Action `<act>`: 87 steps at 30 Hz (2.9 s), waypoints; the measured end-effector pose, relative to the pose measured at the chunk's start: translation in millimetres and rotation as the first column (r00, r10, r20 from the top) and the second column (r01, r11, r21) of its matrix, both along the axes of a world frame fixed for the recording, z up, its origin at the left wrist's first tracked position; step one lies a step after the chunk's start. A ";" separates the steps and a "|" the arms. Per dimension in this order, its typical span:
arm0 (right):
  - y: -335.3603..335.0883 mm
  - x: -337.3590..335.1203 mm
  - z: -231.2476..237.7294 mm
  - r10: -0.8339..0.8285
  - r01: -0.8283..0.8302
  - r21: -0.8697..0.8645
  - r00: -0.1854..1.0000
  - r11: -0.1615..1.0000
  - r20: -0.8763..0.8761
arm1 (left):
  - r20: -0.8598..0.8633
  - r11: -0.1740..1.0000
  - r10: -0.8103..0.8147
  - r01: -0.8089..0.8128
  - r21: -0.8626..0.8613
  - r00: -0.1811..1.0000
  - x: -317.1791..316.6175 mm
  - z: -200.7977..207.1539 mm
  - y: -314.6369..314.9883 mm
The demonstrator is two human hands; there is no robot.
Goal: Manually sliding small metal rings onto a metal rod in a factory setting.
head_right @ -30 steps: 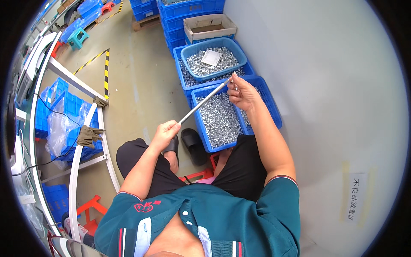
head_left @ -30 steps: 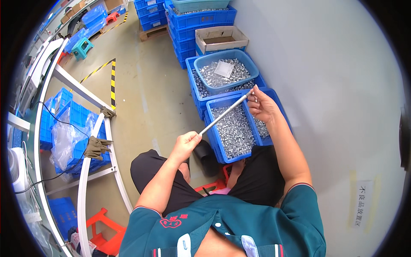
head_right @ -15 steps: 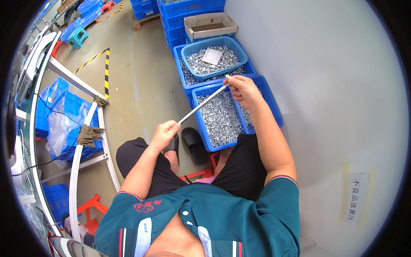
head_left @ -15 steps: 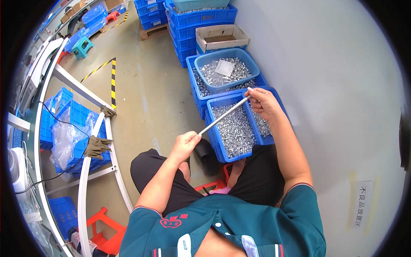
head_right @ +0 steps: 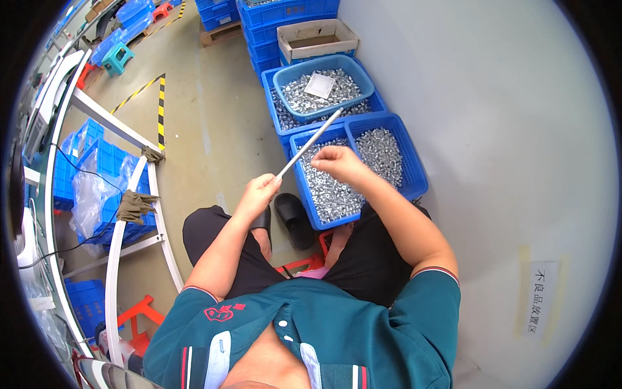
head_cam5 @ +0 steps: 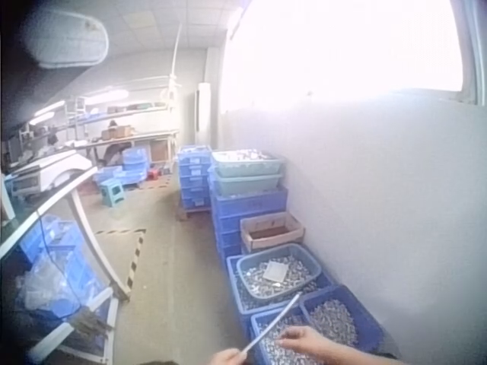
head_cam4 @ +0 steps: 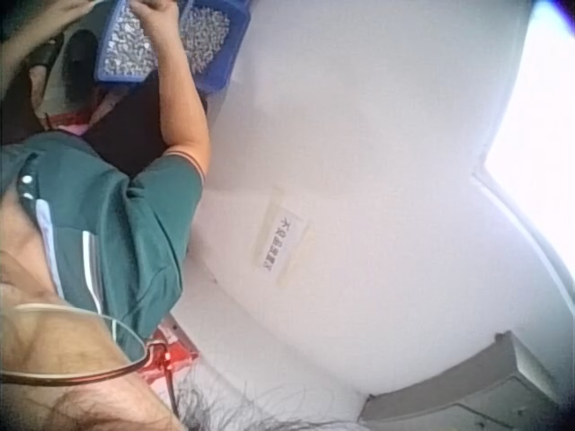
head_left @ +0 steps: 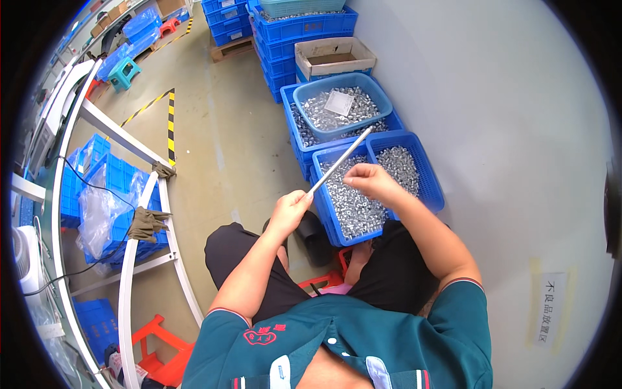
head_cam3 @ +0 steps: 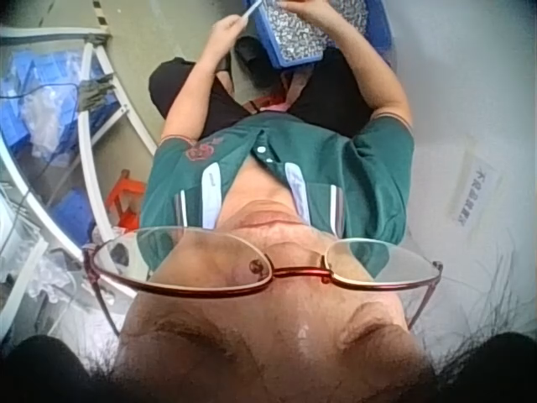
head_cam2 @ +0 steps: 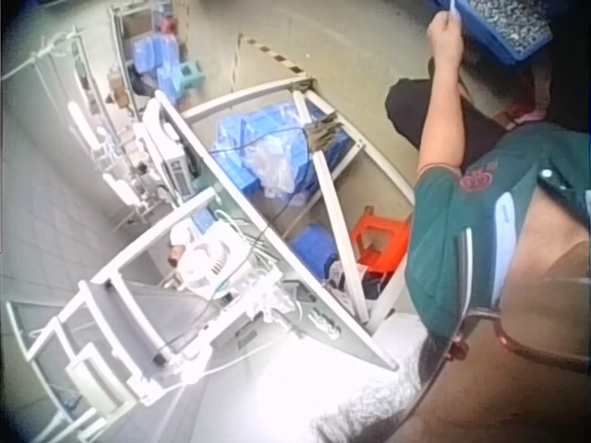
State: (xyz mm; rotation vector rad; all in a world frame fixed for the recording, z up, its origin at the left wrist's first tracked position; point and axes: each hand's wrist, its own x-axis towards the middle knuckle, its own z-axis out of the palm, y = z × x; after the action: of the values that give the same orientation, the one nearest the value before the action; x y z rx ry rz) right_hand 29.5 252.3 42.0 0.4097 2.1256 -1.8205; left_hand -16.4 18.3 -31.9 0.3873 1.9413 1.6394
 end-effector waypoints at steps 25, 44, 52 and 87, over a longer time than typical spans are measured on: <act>155.4 1.3 -74.9 -0.230 0.237 0.734 0.967 0.636 -0.112 | 0.233 0.965 -0.210 0.239 -0.104 0.949 11.3 1.1 8.3; 18.2 -15.3 -206.0 -0.184 0.237 0.795 0.970 0.558 -0.160 | 0.316 0.998 -0.035 0.016 0.064 0.948 6.6 27.2 -12.3; -22.2 3.5 -210.7 0.201 0.256 0.883 0.913 0.394 -0.354 | 0.288 0.995 -0.043 0.015 0.098 0.957 6.4 15.7 -16.2; 31.4 -18.3 -188.5 -0.278 0.536 -0.843 0.818 0.047 0.504 | 0.249 0.993 -0.076 0.051 0.106 0.966 9.5 20.6 -17.3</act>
State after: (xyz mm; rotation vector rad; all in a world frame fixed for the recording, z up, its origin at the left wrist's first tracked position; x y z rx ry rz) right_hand 11.2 283.7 -146.4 0.8298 0.2223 -2.8191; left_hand -6.9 1.0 -11.3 0.2613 1.6488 1.6600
